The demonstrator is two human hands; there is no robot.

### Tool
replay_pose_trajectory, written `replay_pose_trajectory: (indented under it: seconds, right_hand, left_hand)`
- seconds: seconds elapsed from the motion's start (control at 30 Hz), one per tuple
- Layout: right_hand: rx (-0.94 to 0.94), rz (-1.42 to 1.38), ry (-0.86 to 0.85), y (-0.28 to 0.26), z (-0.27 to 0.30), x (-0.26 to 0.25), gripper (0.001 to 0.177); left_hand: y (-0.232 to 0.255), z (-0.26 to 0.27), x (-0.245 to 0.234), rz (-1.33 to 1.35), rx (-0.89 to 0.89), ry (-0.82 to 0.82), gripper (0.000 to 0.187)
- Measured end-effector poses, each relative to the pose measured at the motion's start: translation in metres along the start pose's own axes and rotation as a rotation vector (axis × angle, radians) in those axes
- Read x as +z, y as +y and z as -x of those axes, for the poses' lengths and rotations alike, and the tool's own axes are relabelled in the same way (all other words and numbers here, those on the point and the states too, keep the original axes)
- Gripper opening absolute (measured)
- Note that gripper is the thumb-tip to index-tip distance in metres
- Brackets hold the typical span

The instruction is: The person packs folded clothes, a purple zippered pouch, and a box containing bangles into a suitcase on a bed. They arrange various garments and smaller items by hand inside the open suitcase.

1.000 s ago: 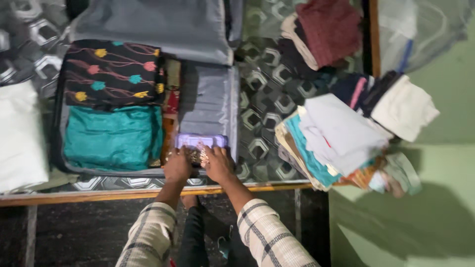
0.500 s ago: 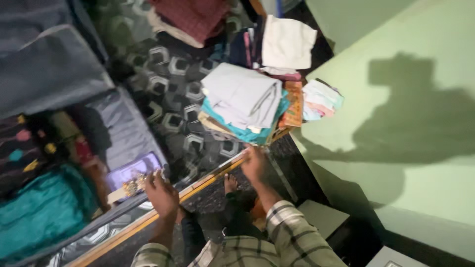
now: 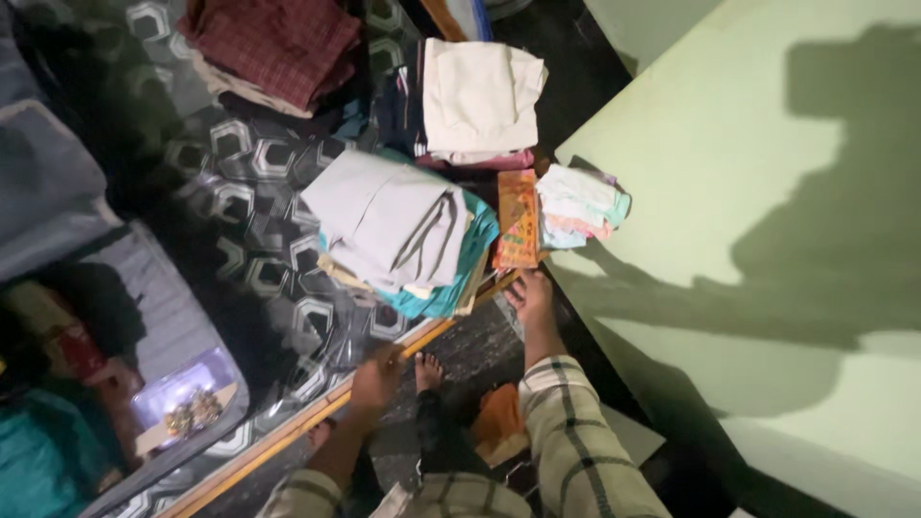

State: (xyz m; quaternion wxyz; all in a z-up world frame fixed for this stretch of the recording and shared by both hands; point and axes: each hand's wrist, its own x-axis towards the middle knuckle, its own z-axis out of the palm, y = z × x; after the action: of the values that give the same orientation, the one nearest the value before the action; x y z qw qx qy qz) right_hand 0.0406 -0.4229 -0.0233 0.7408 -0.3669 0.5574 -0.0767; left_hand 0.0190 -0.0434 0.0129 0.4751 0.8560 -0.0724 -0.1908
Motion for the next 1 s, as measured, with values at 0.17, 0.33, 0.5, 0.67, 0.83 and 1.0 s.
replay_pose_trajectory:
  seconds: [0.17,0.33,0.5,0.67,0.83,1.0]
  right_hand:
    - [0.065,-0.214,-0.200,0.006,-0.015,-0.001,0.034]
    - [0.211,-0.324,-0.280,-0.001,-0.030,0.010,0.020]
    - [0.073,-0.361,-0.299,-0.002,-0.033,0.016,0.031]
    - [0.089,-0.283,-0.268,-0.010,-0.036,0.018,0.042]
    - [-0.025,-0.287,-0.318,-0.004,-0.030,0.003,0.044]
    - [-0.106,-0.300,-0.345,0.015,0.013,-0.022,0.048]
  left_hand:
    - [-0.020,-0.006,0.035,-0.094,0.178,-0.102,0.022]
    - [0.000,-0.008,0.044,-0.040,-0.051,-0.130,0.028]
    - [0.025,-0.010,0.036,0.005,-0.340,-0.230,0.029]
    - [0.027,-0.007,0.034,0.059,-0.145,-0.097,0.026]
    - [0.027,-0.007,0.027,0.045,0.016,-0.205,0.028]
    - [0.034,-0.023,0.031,0.275,0.072,-0.288,0.025]
